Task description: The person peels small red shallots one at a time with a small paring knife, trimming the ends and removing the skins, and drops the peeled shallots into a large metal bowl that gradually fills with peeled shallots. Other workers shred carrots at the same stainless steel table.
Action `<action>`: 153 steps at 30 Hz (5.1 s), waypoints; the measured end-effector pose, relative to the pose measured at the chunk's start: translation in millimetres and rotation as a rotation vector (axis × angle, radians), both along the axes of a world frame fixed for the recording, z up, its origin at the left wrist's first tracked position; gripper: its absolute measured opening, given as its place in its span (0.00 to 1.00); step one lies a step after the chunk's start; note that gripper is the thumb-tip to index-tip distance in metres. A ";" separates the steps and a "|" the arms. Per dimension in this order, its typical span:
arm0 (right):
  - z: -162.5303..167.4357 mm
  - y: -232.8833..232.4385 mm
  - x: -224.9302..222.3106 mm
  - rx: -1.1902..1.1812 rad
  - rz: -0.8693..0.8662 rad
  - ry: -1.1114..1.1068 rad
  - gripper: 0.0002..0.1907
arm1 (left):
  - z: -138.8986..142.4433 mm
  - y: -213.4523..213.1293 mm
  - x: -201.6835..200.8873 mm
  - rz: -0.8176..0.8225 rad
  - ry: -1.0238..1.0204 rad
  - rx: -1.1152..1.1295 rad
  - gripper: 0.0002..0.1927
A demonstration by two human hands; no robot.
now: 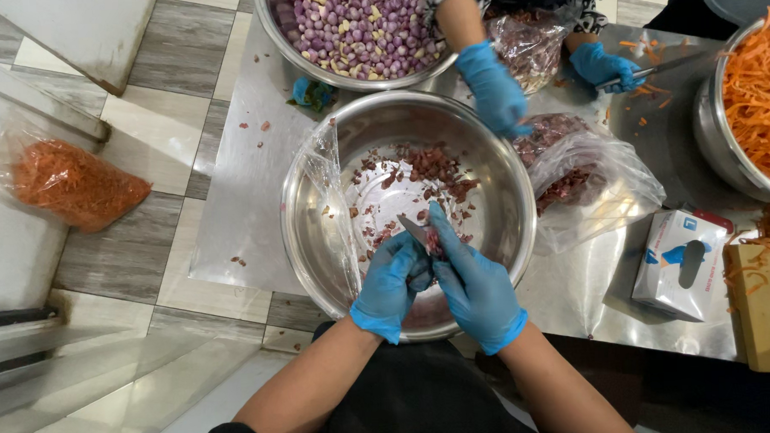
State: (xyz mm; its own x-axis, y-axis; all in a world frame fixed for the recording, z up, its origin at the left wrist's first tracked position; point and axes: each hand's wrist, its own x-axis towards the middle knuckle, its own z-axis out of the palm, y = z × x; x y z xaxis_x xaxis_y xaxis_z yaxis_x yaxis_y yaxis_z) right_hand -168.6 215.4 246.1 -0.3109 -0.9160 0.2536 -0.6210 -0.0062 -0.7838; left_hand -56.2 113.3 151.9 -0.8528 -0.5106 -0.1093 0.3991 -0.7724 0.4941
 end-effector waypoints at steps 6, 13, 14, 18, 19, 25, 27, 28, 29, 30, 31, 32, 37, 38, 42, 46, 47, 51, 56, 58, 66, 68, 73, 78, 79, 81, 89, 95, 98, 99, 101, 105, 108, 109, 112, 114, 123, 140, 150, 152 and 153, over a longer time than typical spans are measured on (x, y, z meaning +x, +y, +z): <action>-22.8 5.2 -10.9 -0.129 -0.199 -0.477 0.30 | 23.1 -3.8 -2.5 -0.052 -0.121 0.068 0.14; -58.4 29.2 -44.0 0.078 -0.287 -0.654 0.28 | -15.6 -12.4 -2.3 -0.009 -0.226 0.095 0.15; -69.4 30.3 -42.5 0.156 -0.273 -0.569 0.26 | -28.5 -14.8 -2.6 -0.045 -0.273 0.064 0.13; -110.7 39.8 -36.2 0.186 -0.188 -0.088 0.22 | -78.5 -35.9 1.9 -0.340 -0.675 -0.088 0.12; -118.0 42.6 -35.0 0.240 -0.210 -0.168 0.22 | -88.1 -44.2 3.8 -0.448 -0.830 -0.136 0.13; -131.0 60.0 -30.1 0.490 -0.363 -0.559 0.21 | -113.5 -76.5 2.3 -1.056 -0.831 -0.624 0.17; -131.6 63.3 -31.7 0.465 -0.353 -0.473 0.20 | -117.6 -65.4 5.8 -1.105 -0.691 -0.726 0.15; -133.4 64.2 -32.1 0.398 -0.341 -0.499 0.20 | -119.8 -58.6 8.2 -1.125 -0.621 -0.778 0.14; -136.1 65.7 -32.5 0.335 -0.327 -0.524 0.20 | -120.7 -49.6 11.7 -1.098 -0.613 -0.752 0.13; -139.8 66.9 -33.0 0.272 -0.312 -0.548 0.21 | -121.2 -41.0 15.3 -1.071 -0.607 -0.726 0.12; -144.3 68.3 -33.8 0.285 -0.332 -0.572 0.21 | -121.2 -35.1 17.2 -1.043 -0.599 -0.701 0.12; -149.3 70.9 -34.0 0.301 -0.352 -0.598 0.21 | -120.3 -31.9 18.3 -0.971 -0.607 -0.696 0.11; -174.4 80.4 -33.8 0.340 -0.381 -0.718 0.21 | -84.2 -65.8 -11.2 -0.595 -0.678 -0.745 0.15; -177.8 81.0 -33.0 0.344 -0.386 -0.737 0.21 | -68.2 -84.0 -23.2 -0.543 -0.758 -0.741 0.18; -182.7 77.3 -30.8 0.329 -0.390 -0.786 0.20 | 10.3 -174.9 -105.7 -0.078 -0.711 -0.825 0.24; -178.7 76.2 -31.3 0.311 -0.396 -0.684 0.19 | 57.4 -254.7 -168.7 0.240 -0.820 -0.761 0.27; -177.4 78.9 -31.1 0.294 -0.403 -0.681 0.19 | 55.5 -257.9 -172.5 0.328 -0.730 -0.845 0.28; -172.4 92.8 -34.5 0.395 -0.502 -0.749 0.19 | 4.0 -228.7 -153.0 0.186 -0.655 -0.973 0.19; -151.0 105.4 -44.7 0.430 -0.584 -0.796 0.30 | -60.9 -131.2 -41.9 -0.410 -0.818 -0.791 0.07; -137.1 102.3 -52.8 0.388 -0.519 -0.773 0.41 | -69.3 -102.7 1.7 -0.429 -0.816 -0.527 0.10; -114.7 70.2 -53.7 0.795 -0.144 0.218 0.40 | -89.4 -35.9 54.5 -0.039 -0.707 -0.396 0.09; -109.8 76.1 -51.1 0.723 -0.244 -0.022 0.25 | -92.3 -27.4 53.6 -0.003 -0.664 -0.478 0.09; -100.1 98.5 -56.5 0.960 -0.409 -0.214 0.21 | -98.7 -18.4 48.4 -0.046 -0.631 -0.222 0.09; -95.0 112.2 -65.9 0.864 -0.599 -0.701 0.17 | -107.6 -0.7 31.9 -0.113 -0.514 -0.323 0.06; -92.8 114.4 -62.3 0.817 -0.566 -0.725 0.17 | -105.8 4.6 30.7 -0.149 -0.447 -0.353 0.07; -86.8 114.5 -58.5 0.710 -0.496 -0.762 0.15 | -98.7 17.9 22.1 -0.258 -0.497 -0.502 0.07; -73.3 88.9 -26.8 0.722 -0.276 -1.015 0.14 | -74.7 58.8 -33.0 -0.461 -0.322 -0.334 0.16; -74.3 99.3 -31.6 0.691 -0.282 -1.035 0.15 | -110.8 -14.7 -27.8 -0.097 -0.386 -1.071 0.20; -77.1 108.3 -41.3 0.635 -0.404 -1.098 0.13 | -129.8 -78.2 -1.7 0.201 -0.718 -0.073 0.12; -78.8 109.8 -43.1 0.603 -0.440 -1.127 0.13 | -130.4 -81.2 1.4 0.156 -0.681 -0.002 0.11; -83.1 108.2 -42.9 0.575 -0.439 -1.045 0.14 | -134.5 -71.3 10.5 0.059 -0.610 0.142 0.12; -83.2 96.9 -26.9 0.305 -0.353 -0.889 0.19 | -103.7 -16.5 -0.9 -0.123 -0.543 -0.278 0.07; -70.2 80.4 -23.5 0.088 -0.236 -0.700 0.22 | -59.1 -6.5 -17.1 -0.138 -0.376 -0.385 0.11; -63.0 76.1 -24.0 0.080 -0.231 -0.634 0.21 | -43.9 -5.1 -19.1 -0.153 -0.325 -0.387 0.11; -37.5 63.9 -28.7 0.059 -0.228 -0.484 0.19 | -4.8 -5.2 -26.9 -0.151 -0.246 -0.321 0.13; -21.4 56.3 -27.2 0.059 -0.219 -0.463 0.21 | 14.3 -2.2 -27.5 -0.134 -0.238 -0.271 0.15; 4.0 34.3 -22.9 0.210 -0.215 -0.206 0.31 | 52.5 6.7 -18.8 0.003 -0.227 -0.485 0.10; -16.4 23.8 -16.6 0.051 -0.075 -0.128 0.21 | 56.6 1.7 -4.8 0.161 -0.427 -0.932 0.08; -32.8 0.6 -6.0 0.020 -0.061 -0.234 0.17 | 55.2 -20.8 9.7 0.208 -0.411 -1.049 0.11; -37.6 -6.6 -6.0 -0.007 -0.032 -0.267 0.15 | 55.3 -26.9 10.3 0.266 -0.372 -1.201 0.11; -40.2 -10.7 -6.2 -0.026 -0.017 -0.282 0.14 | 55.3 -31.2 10.4 0.260 -0.370 -1.191 0.12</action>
State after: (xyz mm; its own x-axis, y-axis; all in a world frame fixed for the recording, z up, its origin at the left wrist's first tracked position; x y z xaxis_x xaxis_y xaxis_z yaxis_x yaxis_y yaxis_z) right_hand -174.7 204.8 205.9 -0.3879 -0.9044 0.1779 -0.3783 -0.0198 -0.9255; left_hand -45.8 82.1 207.2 -0.7302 -0.6032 0.3210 0.1624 0.3031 0.9390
